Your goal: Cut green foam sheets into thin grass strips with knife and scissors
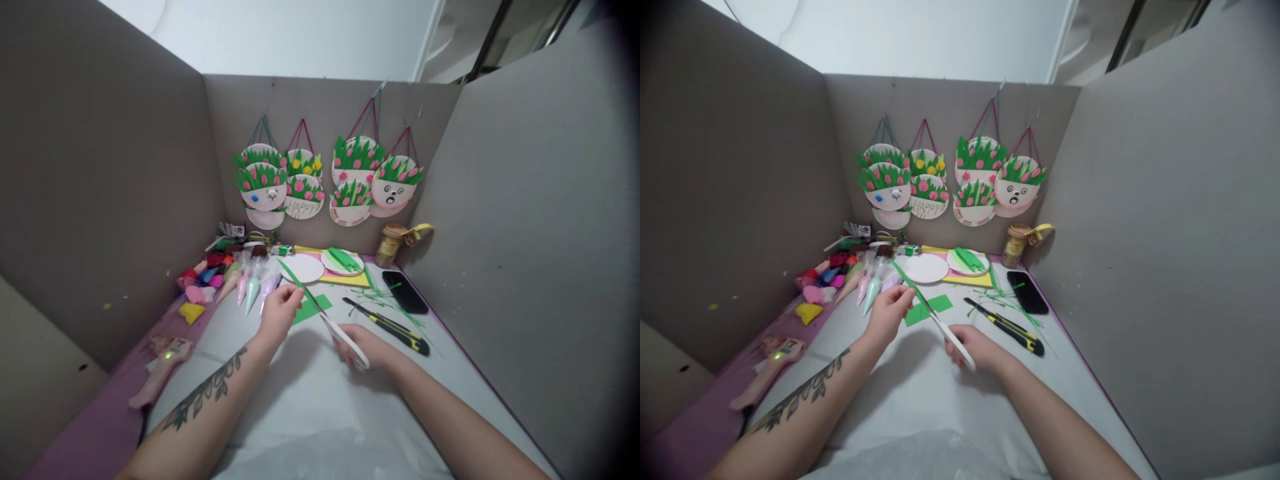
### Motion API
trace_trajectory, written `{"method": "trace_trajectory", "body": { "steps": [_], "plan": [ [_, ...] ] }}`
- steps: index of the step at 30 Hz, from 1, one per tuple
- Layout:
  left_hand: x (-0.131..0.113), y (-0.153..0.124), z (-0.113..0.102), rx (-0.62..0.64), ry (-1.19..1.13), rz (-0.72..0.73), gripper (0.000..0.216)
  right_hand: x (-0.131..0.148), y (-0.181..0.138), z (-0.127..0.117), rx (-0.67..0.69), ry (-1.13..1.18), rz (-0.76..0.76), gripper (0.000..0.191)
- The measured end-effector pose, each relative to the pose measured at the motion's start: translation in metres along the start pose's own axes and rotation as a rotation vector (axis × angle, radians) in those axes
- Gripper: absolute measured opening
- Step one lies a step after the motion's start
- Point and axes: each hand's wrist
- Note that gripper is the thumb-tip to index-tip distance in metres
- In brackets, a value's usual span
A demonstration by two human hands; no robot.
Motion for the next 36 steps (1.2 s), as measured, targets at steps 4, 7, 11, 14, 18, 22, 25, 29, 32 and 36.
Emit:
{"method": "trace_trajectory", "body": {
  "steps": [4,7,11,14,18,22,25,29,32,36],
  "plan": [
    [0.0,0.001,0.0,0.003,0.007,0.004,0.026,0.002,-0.002,0.0,-0.011,-0.007,0.0,0.009],
    [-0.001,0.001,-0.001,-0.001,0.007,0.004,0.026,0.001,-0.002,0.0,-0.025,-0.009,0.003,0.009],
    [-0.001,0.002,-0.002,-0.008,-0.019,0.0,0.028,-0.002,0.0,0.0,-0.053,0.011,0.001,0.01],
    [0.0,0.002,-0.003,-0.014,-0.036,-0.007,0.028,-0.004,0.002,-0.002,-0.09,0.051,-0.002,0.011],
    [0.003,0.004,-0.003,-0.022,-0.049,-0.022,0.026,-0.005,0.003,-0.005,-0.131,0.084,0.01,0.016],
    [0.005,0.004,-0.002,-0.006,-0.058,-0.032,0.023,-0.003,0.0,-0.006,-0.167,0.079,-0.047,0.029],
    [0.005,0.003,-0.002,0.009,-0.018,-0.021,0.023,-0.001,-0.001,-0.005,-0.189,0.074,-0.077,0.037],
    [0.005,0.0,-0.005,0.097,0.287,0.281,0.014,0.0,-0.001,-0.003,-0.266,0.114,-0.167,0.048],
    [0.008,-0.002,-0.008,0.354,0.591,0.582,0.013,0.001,0.0,0.0,-0.289,0.21,-0.196,0.051],
    [0.01,-0.004,-0.006,0.627,0.86,0.726,0.021,0.007,0.0,0.009,-0.229,0.425,-0.154,0.044]
  ]
}}
Point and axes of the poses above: each hand's wrist, its own y-axis towards the middle knuckle, its own z-axis out of the palm, x = y × z, and after that the axes turned 11 degrees about -y, right-handed
